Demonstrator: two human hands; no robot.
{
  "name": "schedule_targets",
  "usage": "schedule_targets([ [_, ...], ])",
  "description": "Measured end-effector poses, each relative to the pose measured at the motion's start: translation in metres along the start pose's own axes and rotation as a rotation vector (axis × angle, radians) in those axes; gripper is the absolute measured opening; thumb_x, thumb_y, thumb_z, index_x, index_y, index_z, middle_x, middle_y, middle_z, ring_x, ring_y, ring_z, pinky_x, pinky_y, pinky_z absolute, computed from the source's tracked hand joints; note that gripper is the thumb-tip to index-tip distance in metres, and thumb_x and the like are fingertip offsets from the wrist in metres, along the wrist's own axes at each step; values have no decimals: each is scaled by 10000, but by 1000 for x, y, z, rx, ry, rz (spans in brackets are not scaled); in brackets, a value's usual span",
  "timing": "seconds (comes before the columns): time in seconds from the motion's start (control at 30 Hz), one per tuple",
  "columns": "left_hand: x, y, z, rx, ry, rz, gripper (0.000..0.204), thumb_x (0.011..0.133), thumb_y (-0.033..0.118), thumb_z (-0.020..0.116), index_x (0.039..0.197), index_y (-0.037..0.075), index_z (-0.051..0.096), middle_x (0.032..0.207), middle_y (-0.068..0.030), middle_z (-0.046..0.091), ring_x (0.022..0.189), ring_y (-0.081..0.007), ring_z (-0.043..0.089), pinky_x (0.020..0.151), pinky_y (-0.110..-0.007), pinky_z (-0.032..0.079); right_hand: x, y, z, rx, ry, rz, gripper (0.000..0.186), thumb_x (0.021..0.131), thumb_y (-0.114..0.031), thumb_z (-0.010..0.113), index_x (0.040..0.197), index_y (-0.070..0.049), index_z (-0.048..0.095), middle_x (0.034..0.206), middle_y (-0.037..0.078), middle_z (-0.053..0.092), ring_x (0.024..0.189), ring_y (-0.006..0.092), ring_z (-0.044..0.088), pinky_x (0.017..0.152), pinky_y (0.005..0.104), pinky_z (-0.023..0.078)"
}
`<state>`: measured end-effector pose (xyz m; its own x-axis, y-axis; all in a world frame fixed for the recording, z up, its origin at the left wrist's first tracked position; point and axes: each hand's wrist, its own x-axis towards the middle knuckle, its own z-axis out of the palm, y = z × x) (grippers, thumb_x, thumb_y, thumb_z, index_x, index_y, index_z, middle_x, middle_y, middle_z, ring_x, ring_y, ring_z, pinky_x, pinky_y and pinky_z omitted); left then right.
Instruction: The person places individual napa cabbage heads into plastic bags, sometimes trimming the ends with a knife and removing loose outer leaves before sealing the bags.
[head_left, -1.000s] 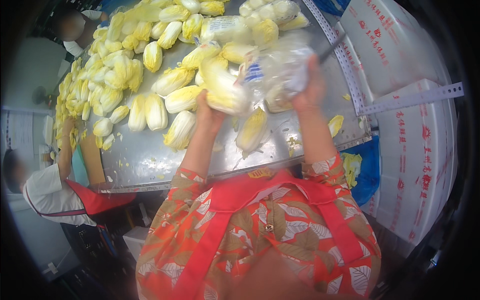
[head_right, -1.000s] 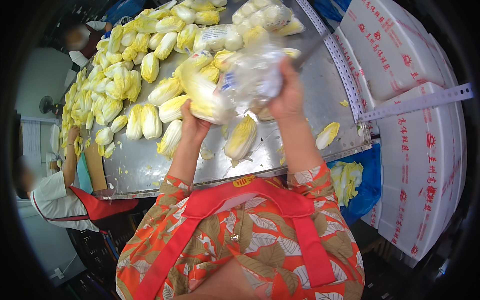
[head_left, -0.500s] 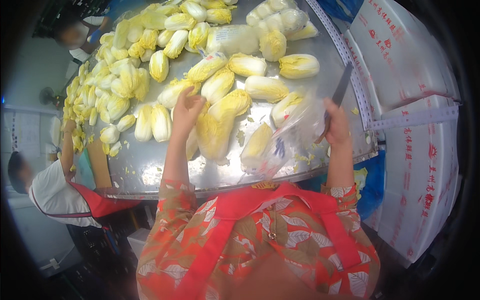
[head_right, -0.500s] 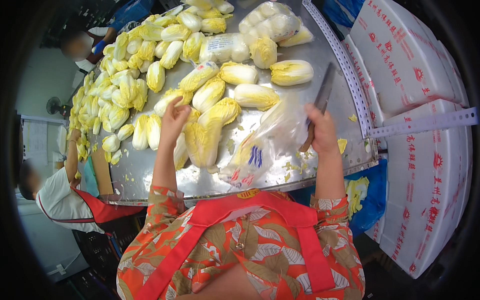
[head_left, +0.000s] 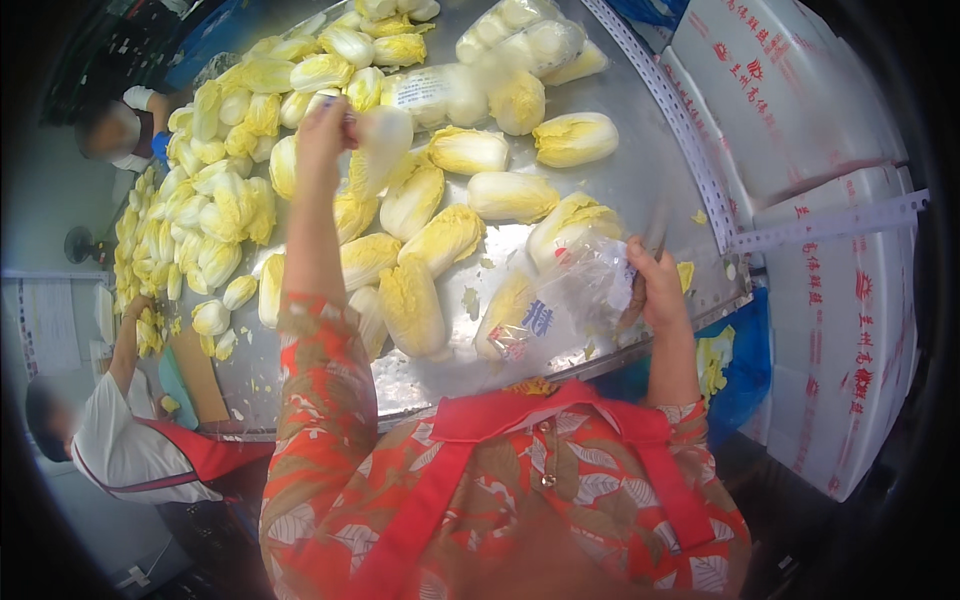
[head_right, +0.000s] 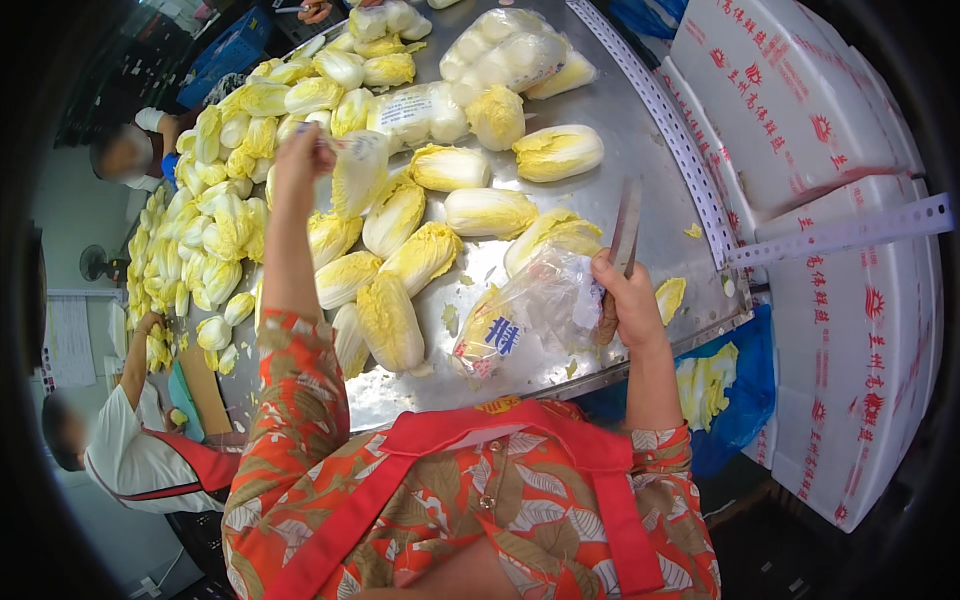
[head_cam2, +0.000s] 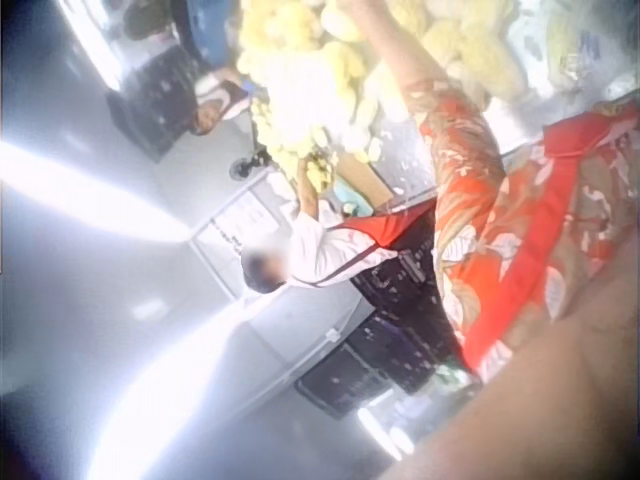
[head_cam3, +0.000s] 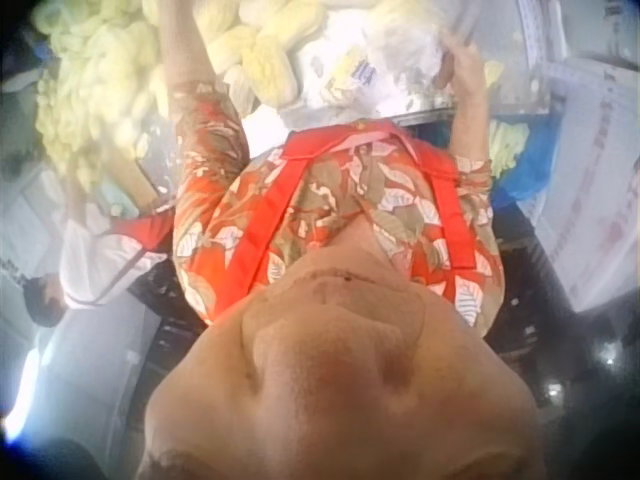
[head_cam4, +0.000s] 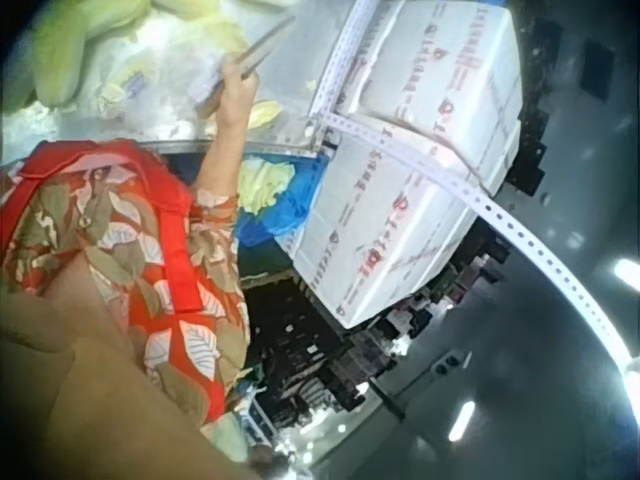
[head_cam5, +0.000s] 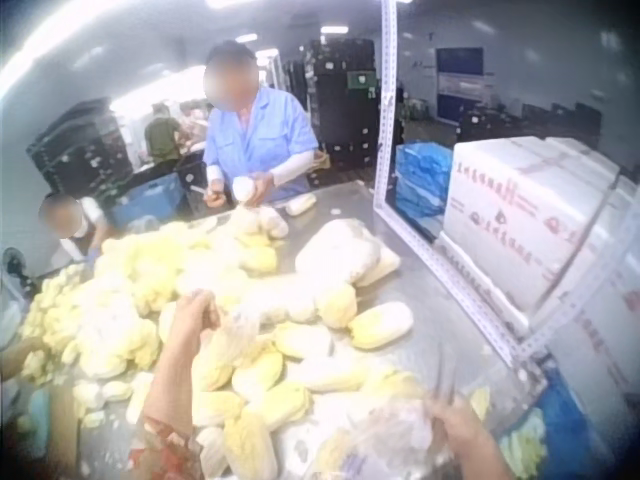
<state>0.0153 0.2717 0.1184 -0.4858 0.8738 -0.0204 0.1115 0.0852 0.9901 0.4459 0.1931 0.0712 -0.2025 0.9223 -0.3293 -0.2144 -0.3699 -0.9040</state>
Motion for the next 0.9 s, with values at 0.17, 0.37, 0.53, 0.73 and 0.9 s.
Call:
schedule_targets([
  [0.17, -44, 65, -6, -285, -283, 183, 190, 926, 212, 546, 888, 33, 596, 797, -57, 635, 775, -140, 618, 752, -299, 508, -3, -30, 27, -205, -156, -74, 379, 790, -180, 688, 1098, -29, 527, 703, -14, 537, 478, 61, 480, 414, 204, 372],
  [0.37, -153, 96, 92, 172, -988, 451, 210, 879, 164, 628, 962, -29, 638, 936, -51, 659, 881, -110, 595, 795, -268, 479, -40, -82, 69, -412, -454, -602, 644, 750, -95, 697, 1336, -44, 436, 1058, 63, 596, 784, 84, 574, 601, 232, 483],
  [0.53, -220, 82, 159, 69, -1224, 560, 416, 855, 202, 653, 1218, 16, 569, 1158, -135, 613, 1049, -179, 574, 928, -317, 430, -101, -68, 1, -414, 110, -372, 284, 779, -140, 701, 1037, -38, 639, 726, 10, 624, 603, 61, 571, 520, 209, 453],
  [0.73, -266, 77, 184, 13, -1403, 348, 408, 839, 144, 627, 1222, 18, 565, 1153, -102, 604, 1083, -180, 552, 934, -321, 432, -269, 12, -138, -413, 963, -145, 204, 795, -214, 710, 865, -43, 624, 654, -2, 575, 508, 53, 497, 461, 197, 386],
  [0.9, -255, 47, 180, 128, -1470, 239, 360, 893, 145, 577, 1213, -17, 557, 1111, -96, 617, 1054, -165, 555, 923, -292, 418, -422, 169, -200, 0, 1761, -192, 150, 822, -162, 675, 838, -39, 591, 629, 25, 571, 471, 86, 509, 405, 221, 382],
])
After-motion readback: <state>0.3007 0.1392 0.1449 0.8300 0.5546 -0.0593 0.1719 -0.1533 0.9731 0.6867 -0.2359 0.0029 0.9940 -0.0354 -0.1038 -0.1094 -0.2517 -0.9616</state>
